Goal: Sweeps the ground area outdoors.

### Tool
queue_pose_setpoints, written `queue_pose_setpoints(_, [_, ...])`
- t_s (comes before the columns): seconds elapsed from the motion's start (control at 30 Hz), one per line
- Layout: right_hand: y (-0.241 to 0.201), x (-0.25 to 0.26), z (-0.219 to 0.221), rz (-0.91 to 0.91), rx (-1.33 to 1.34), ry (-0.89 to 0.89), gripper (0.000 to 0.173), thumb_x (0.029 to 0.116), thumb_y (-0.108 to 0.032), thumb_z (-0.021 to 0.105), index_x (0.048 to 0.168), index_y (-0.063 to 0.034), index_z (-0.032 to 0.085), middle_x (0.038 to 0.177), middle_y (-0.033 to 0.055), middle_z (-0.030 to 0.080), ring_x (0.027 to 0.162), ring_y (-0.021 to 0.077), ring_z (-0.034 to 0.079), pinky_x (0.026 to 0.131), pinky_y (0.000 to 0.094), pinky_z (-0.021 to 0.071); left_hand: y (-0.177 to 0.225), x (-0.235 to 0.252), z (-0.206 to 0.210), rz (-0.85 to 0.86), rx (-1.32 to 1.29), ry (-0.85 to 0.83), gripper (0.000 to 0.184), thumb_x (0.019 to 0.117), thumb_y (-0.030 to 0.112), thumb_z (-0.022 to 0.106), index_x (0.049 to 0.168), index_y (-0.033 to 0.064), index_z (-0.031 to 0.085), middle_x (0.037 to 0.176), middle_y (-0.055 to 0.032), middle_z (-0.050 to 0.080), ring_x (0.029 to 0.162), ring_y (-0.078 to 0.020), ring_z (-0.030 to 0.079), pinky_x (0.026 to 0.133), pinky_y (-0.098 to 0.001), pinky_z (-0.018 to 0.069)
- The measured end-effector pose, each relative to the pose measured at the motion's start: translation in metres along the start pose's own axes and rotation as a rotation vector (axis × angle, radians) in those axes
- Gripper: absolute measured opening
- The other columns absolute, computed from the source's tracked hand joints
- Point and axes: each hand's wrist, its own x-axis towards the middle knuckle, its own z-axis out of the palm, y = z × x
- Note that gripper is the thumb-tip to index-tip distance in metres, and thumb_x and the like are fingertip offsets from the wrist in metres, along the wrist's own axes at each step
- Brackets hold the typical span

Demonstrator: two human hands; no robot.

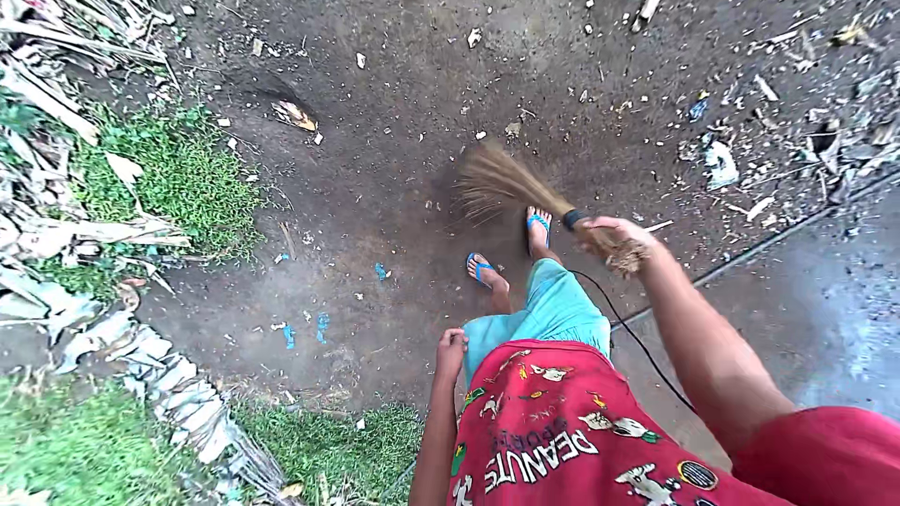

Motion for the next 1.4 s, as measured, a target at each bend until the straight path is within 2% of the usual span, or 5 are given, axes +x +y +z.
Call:
queue_pose_setpoints(0.3, [-0.074,-0.071,-0.044,-0.253,-0.237,0.633,0.040,0.0924,-0.019,0.069,0.130,-0.0084,0.064,0.107,0.0125,0.068,0.086,0.0214,0.065,0.078,0.0457,0.0549,0.106,0.024,0.036,0.042,0.065,-0.038,0.032,0.1101,0.011,0.036,0.129,-0.0042,0.057,0.108,-0.0146,0.068,0.081,-0.0162,0.062,0.068,-0.0328,0.0494])
queue_pose_setpoints(0.47, [-0.043,-0.063,0.047,-0.133,-0.679,0.314,0.077,0.0870,-0.025,0.078,0.153,-0.0080,0.044,0.124,0.0238,0.066,0.108,0.0376,0.067,0.094,0.0600,0.0519,0.133,0.011,0.051,0.117,0.028,-0.040,0.031,0.1091,0.011,0.037,0.128,-0.0041,0.057,0.107,-0.0135,0.068,0.081,-0.0145,0.063,0.067,-0.0307,0.0500])
queue_pose_setpoints(0.93, [-0.029,-0.002,0.128,0.276,-0.350,-0.496,0.020,0.1035,-0.022,0.049,0.109,-0.0058,0.060,0.084,0.0052,0.064,0.067,0.0142,0.062,0.064,0.0324,0.0558,0.103,-0.018,0.051,-0.026,-0.021,0.170,0.032,0.1106,0.013,0.040,0.127,-0.0063,0.059,0.111,-0.0194,0.066,0.086,-0.0214,0.062,0.074,-0.0384,0.0515])
queue_pose_setpoints(1.3, [-0.138,-0.096,-0.090,-0.234,0.204,0.596,0.025,0.1013,-0.034,0.046,0.113,-0.0151,0.057,0.087,-0.0004,0.065,0.071,0.0076,0.065,0.060,0.0246,0.0554,0.144,0.057,0.018,0.022,0.103,-0.042,0.033,0.1108,0.014,0.037,0.130,-0.0037,0.057,0.107,-0.0159,0.067,0.078,-0.0178,0.059,0.067,-0.0343,0.0476])
queue_pose_setpoints(1.4, [-0.146,-0.079,-0.055,-0.279,0.044,1.164,0.079,0.0813,-0.025,0.080,0.145,0.0027,0.043,0.136,0.0231,0.057,0.121,0.0339,0.058,0.097,0.0539,0.0501,0.165,0.069,-0.002,0.051,0.062,-0.053,0.034,0.1108,0.014,0.036,0.132,-0.0037,0.056,0.111,-0.0178,0.067,0.084,-0.0220,0.062,0.072,-0.0393,0.0502])
